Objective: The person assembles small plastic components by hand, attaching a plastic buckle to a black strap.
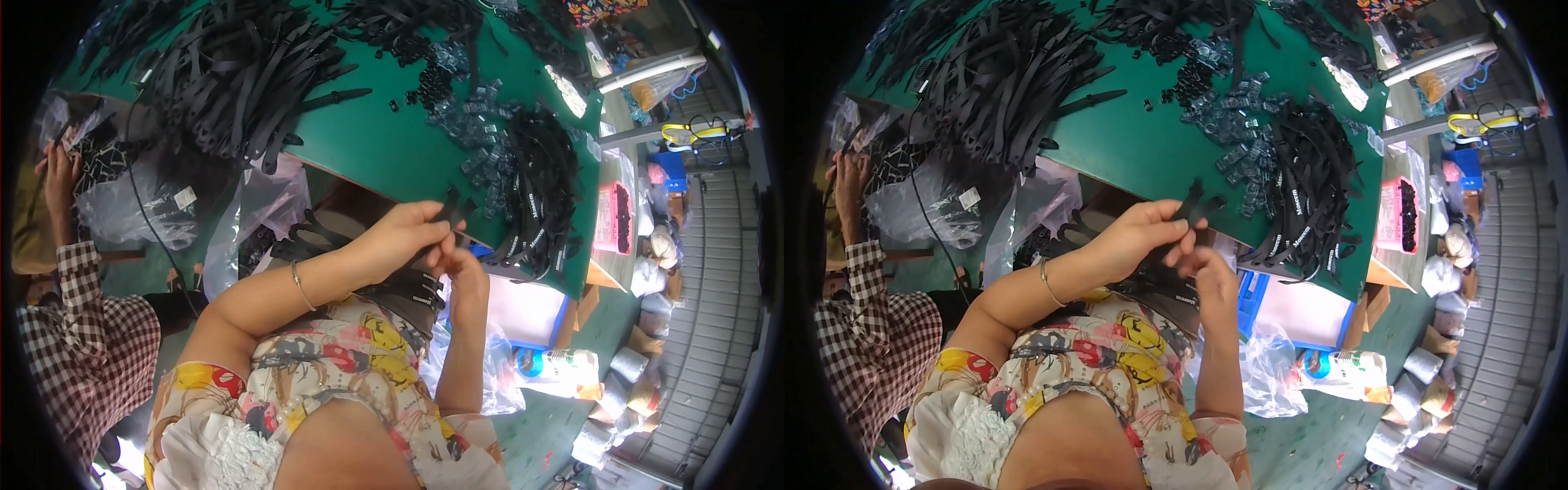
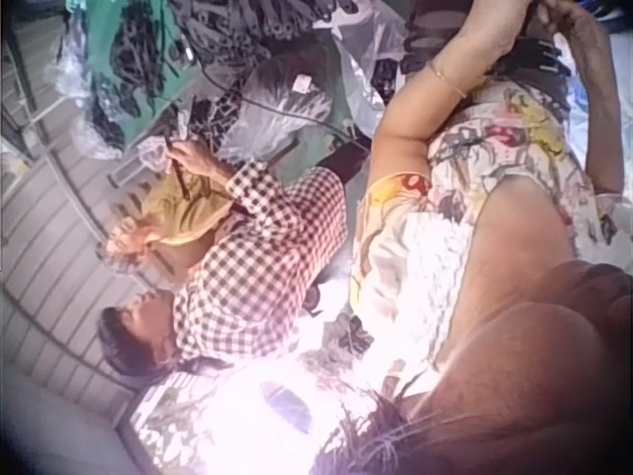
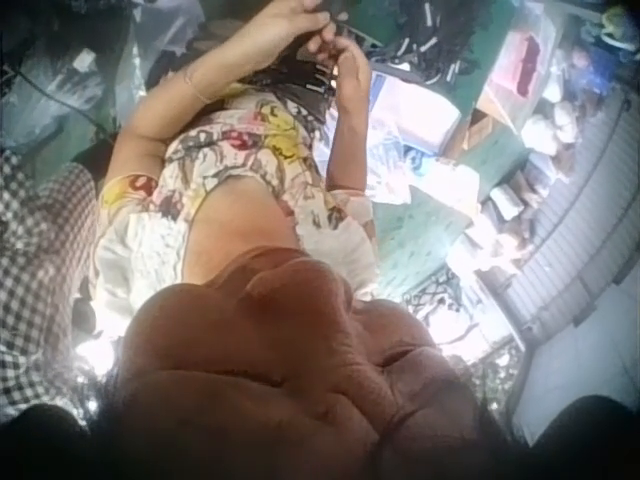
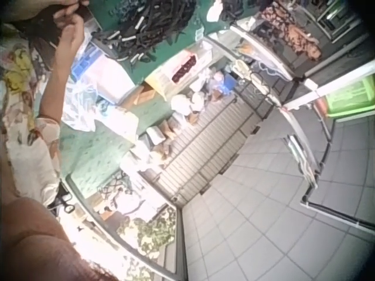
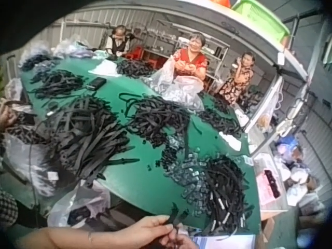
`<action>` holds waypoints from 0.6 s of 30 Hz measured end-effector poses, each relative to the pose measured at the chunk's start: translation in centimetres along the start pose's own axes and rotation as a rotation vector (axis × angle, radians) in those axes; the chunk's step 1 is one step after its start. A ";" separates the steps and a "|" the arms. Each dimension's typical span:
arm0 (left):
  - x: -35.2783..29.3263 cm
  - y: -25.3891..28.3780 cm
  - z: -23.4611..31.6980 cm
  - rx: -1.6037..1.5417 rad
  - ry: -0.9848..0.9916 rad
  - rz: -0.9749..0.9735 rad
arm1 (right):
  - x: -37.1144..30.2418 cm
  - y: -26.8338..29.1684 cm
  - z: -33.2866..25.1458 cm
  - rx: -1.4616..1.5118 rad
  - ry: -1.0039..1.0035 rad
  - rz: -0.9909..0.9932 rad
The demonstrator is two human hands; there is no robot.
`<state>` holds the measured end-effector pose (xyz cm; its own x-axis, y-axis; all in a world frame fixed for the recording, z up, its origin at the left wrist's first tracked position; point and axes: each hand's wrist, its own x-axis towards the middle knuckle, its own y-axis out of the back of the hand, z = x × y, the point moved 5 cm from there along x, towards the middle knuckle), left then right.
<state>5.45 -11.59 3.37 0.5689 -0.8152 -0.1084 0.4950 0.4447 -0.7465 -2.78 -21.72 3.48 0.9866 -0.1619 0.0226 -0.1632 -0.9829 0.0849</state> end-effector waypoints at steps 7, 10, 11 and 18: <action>-1.6 -0.4 -2.1 0.520 0.043 -0.128 | 3.1 -1.0 0.2 0.808 -0.078 0.133; -0.9 -0.1 0.2 0.805 -0.141 -0.165 | 3.2 -0.2 -0.5 0.815 0.008 0.207; -0.4 0.0 1.8 1.049 -0.332 -0.197 | 3.1 0.5 -0.7 0.820 0.075 0.232; 8.0 0.4 4.8 1.550 -0.840 0.360 | 2.5 1.4 -1.6 0.729 -0.092 0.182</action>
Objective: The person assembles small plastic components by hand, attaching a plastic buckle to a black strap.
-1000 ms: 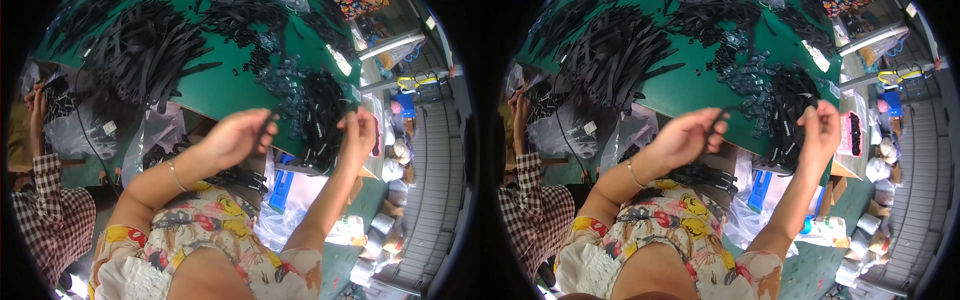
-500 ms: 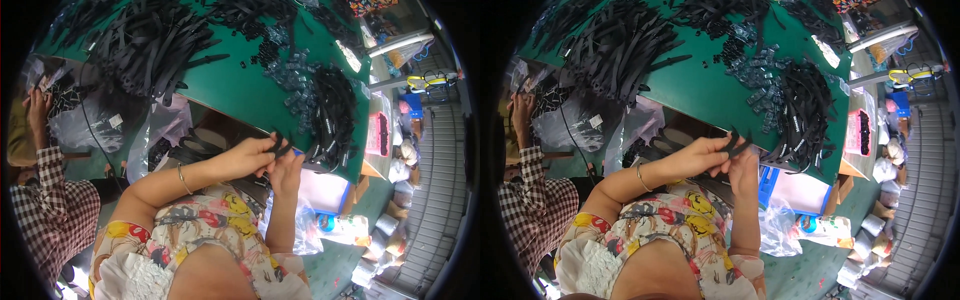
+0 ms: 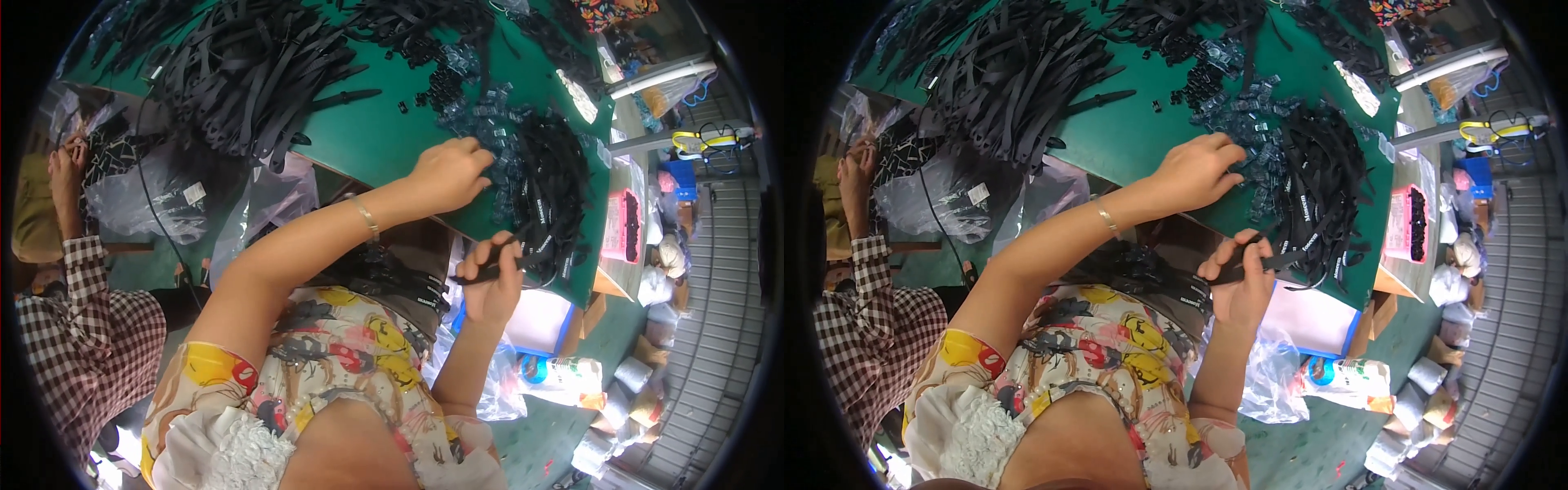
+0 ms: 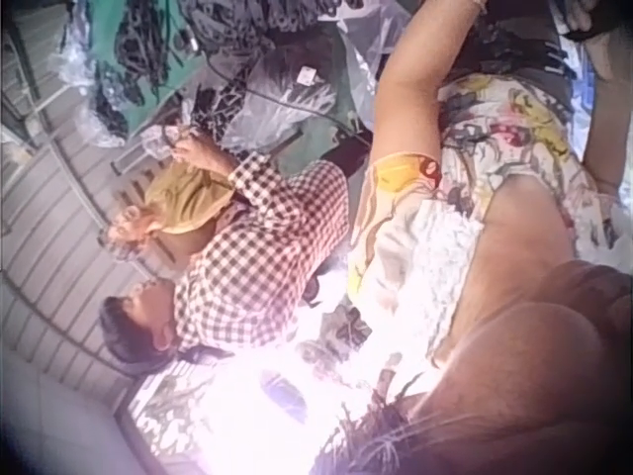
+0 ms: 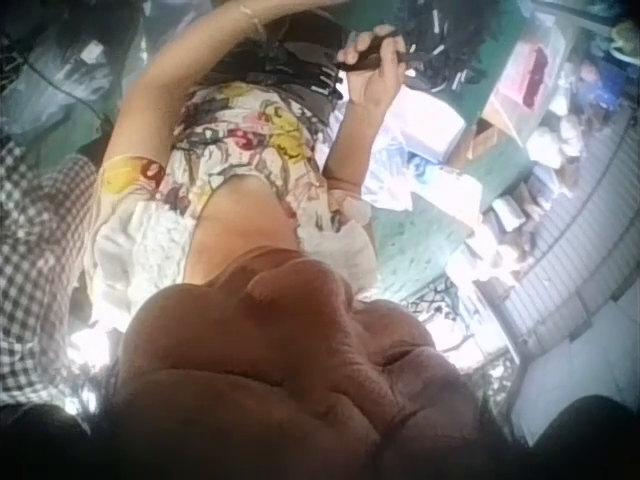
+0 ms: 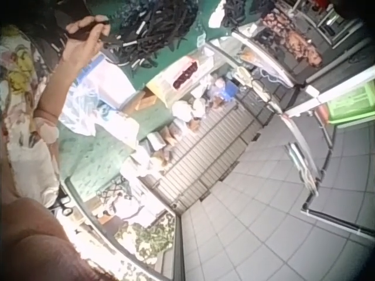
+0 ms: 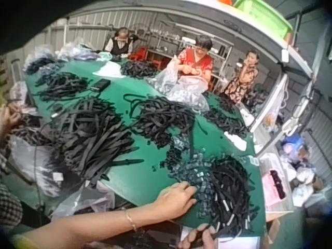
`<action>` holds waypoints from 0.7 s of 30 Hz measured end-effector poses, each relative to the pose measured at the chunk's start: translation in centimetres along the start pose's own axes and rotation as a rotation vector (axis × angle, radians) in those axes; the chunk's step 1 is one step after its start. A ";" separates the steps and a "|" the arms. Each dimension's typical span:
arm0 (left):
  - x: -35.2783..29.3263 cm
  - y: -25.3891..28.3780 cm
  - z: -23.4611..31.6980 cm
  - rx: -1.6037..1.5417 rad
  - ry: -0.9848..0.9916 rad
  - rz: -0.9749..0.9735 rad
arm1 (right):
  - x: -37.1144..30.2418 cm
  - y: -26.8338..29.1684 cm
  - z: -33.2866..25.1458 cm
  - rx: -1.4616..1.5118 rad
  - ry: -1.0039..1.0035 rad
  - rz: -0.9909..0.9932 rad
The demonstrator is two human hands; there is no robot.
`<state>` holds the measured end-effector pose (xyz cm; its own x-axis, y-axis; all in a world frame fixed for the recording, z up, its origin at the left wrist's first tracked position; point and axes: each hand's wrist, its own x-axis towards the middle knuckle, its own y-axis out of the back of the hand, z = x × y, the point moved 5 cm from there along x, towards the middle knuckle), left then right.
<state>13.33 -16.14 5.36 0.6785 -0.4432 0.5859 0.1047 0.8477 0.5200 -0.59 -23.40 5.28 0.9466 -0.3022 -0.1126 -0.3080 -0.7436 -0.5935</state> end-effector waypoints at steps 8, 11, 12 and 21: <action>-0.8 -0.9 -0.4 0.317 -0.103 -0.113 | -0.2 1.0 1.0 -0.040 0.022 0.024; -2.6 0.9 -0.2 0.397 -0.111 -0.107 | 0.0 0.6 1.4 -0.120 0.018 0.053; -3.2 1.3 -0.1 0.421 -0.128 -0.106 | 0.1 0.5 1.6 -0.175 0.018 0.085; -6.7 4.9 -0.6 -0.518 0.348 -0.149 | 0.4 -0.6 3.0 -0.235 0.060 0.083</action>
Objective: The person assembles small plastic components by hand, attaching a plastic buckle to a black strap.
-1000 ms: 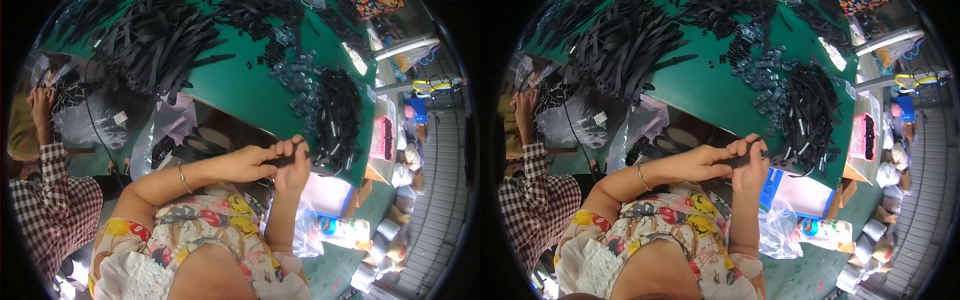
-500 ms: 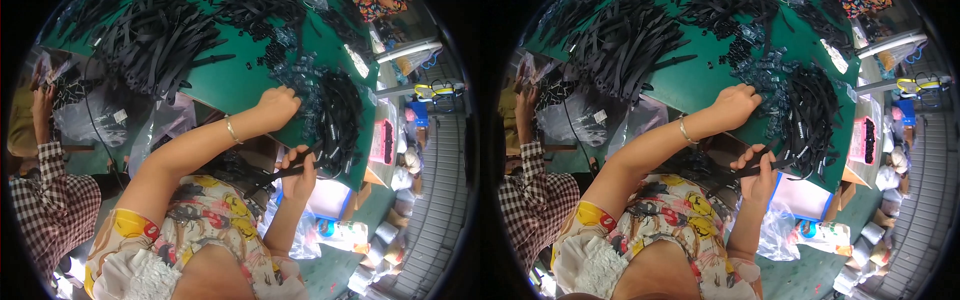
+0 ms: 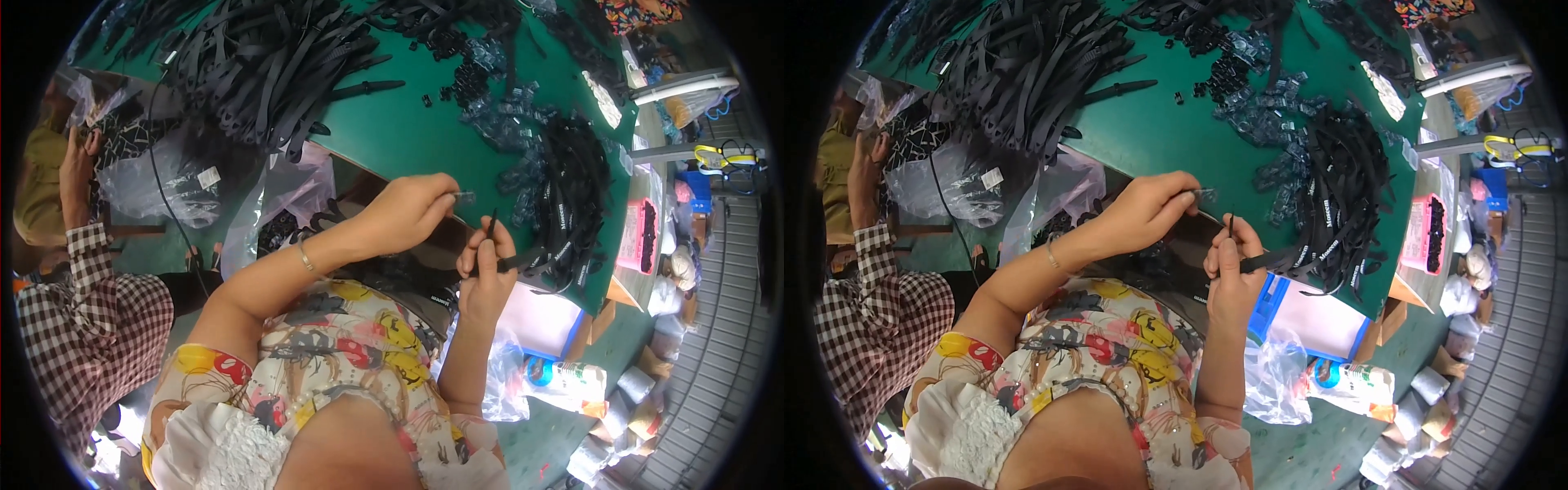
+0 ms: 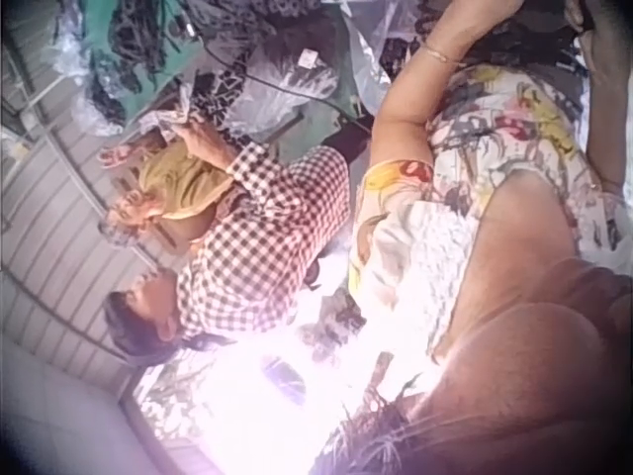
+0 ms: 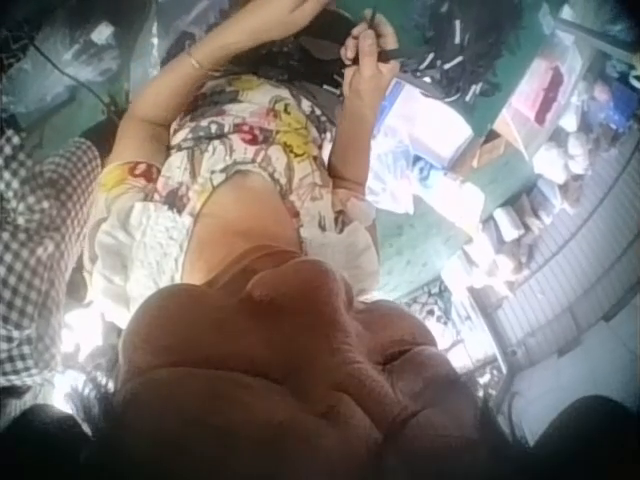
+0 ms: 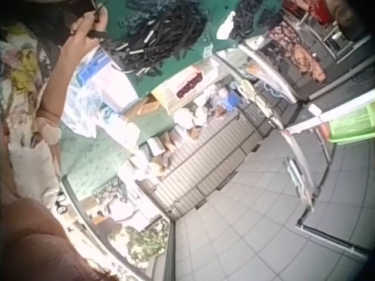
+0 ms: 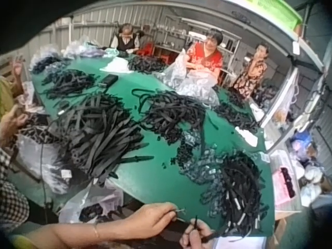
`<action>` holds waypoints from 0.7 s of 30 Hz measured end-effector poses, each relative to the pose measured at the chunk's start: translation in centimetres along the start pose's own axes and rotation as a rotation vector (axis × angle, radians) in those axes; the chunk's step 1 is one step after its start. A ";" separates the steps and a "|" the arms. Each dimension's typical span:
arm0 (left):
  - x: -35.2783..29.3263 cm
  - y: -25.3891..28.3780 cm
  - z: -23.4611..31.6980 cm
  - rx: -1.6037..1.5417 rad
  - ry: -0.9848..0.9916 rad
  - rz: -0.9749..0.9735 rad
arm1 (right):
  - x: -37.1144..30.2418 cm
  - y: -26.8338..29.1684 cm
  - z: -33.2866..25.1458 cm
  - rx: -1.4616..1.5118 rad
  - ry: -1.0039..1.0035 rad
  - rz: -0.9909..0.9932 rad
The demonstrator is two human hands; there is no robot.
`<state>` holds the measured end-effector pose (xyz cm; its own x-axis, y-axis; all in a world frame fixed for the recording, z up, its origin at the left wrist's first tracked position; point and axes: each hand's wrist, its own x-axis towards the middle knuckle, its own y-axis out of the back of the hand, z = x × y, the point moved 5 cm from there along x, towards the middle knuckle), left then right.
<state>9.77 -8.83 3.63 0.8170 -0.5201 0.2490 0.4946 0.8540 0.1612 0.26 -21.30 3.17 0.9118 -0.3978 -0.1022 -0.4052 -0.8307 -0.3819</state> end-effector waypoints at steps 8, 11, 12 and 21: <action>-4.6 -0.6 0.0 -0.996 0.457 -0.153 | -1.1 -2.9 0.9 -0.266 0.117 -0.179; -5.3 -0.1 0.1 -1.129 0.500 -0.131 | -1.3 -3.4 0.7 -0.397 0.186 -0.245; -5.4 0.0 0.0 -1.129 0.501 -0.126 | -1.3 -3.5 0.7 -0.475 0.211 -0.269; -6.3 0.0 -0.7 -1.279 0.526 -0.129 | -1.6 -4.3 0.2 -0.587 0.213 -0.277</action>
<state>4.78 -5.57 1.40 0.6187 -0.7745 -0.1317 0.2658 0.3641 -0.8926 0.55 -17.02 4.80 0.9783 -0.1585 0.1333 -0.1832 -0.9626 0.1997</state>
